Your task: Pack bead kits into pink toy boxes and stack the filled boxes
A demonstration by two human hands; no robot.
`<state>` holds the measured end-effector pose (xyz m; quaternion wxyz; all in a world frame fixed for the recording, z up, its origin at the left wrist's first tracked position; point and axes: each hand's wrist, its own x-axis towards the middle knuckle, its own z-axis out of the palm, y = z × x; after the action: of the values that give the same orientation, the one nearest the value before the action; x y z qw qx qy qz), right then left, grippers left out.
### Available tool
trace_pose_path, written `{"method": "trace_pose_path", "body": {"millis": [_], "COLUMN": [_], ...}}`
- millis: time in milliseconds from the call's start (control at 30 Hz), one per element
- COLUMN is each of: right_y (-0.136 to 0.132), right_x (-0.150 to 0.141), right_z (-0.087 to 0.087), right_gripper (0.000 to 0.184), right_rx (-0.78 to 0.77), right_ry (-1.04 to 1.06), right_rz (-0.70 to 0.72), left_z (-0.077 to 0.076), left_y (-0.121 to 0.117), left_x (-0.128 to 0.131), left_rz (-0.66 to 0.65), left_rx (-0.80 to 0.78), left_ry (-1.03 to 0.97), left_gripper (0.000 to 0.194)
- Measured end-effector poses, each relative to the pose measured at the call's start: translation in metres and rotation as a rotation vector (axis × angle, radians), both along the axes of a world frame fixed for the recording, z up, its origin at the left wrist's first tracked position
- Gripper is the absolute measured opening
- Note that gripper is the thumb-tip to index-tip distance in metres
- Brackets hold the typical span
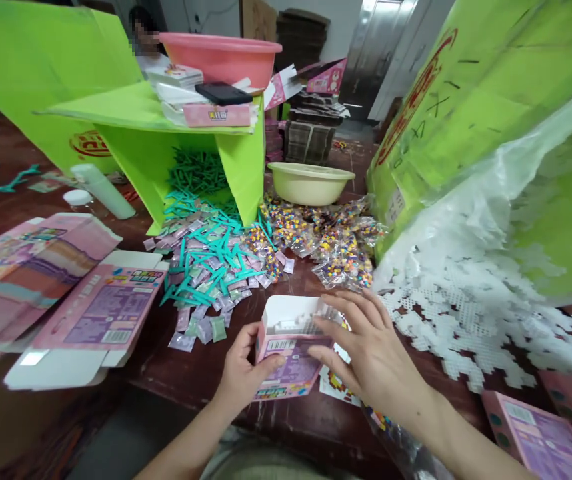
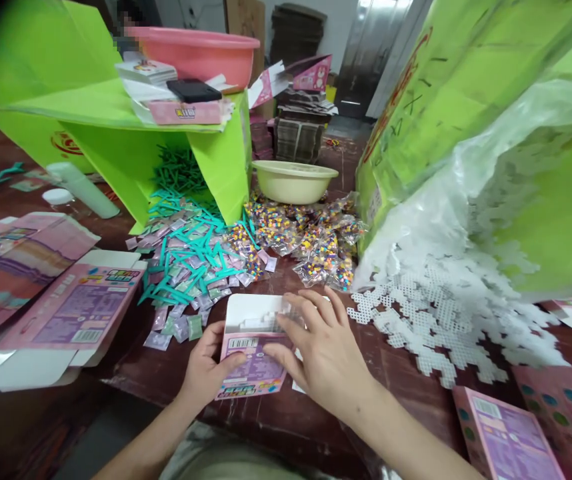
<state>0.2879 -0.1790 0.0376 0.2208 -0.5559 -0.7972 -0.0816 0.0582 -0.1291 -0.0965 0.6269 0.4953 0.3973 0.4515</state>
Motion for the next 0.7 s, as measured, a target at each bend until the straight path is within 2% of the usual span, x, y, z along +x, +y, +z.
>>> {"method": "trace_pose_path", "body": {"millis": [100, 233, 367, 467, 567, 700], "right_y": [-0.006, -0.012, -0.023, -0.028, -0.028, -0.032], "right_x": [0.008, 0.008, -0.004, -0.006, -0.005, -0.01], "right_z": [-0.008, -0.016, -0.013, -0.006, -0.002, 0.001], "right_gripper": [0.032, 0.02, 0.028, 0.025, 0.017, 0.019], "right_rx": [0.104, 0.229, 0.245, 0.301, 0.331, 0.269], "right_ry": [0.139, 0.289, 0.261, 0.223, 0.235, 0.255], "right_rz": [-0.047, -0.112, -0.104, -0.165, -0.215, -0.132], "left_z": [-0.002, 0.0, 0.0, -0.002, -0.003, 0.009], "left_y": [-0.006, -0.011, -0.013, -0.015, -0.017, -0.019], "left_x": [-0.004, -0.007, -0.005, -0.006, -0.009, -0.01], "left_rz": [0.022, 0.057, 0.081, 0.088, 0.08, 0.016], "left_rx": [0.003, 0.059, 0.076, 0.111, 0.222, 0.447], "left_ry": [0.002, 0.047, 0.045, 0.06, 0.103, 0.1], "left_gripper": [0.06, 0.061, 0.062, 0.062, 0.061, 0.055]}}
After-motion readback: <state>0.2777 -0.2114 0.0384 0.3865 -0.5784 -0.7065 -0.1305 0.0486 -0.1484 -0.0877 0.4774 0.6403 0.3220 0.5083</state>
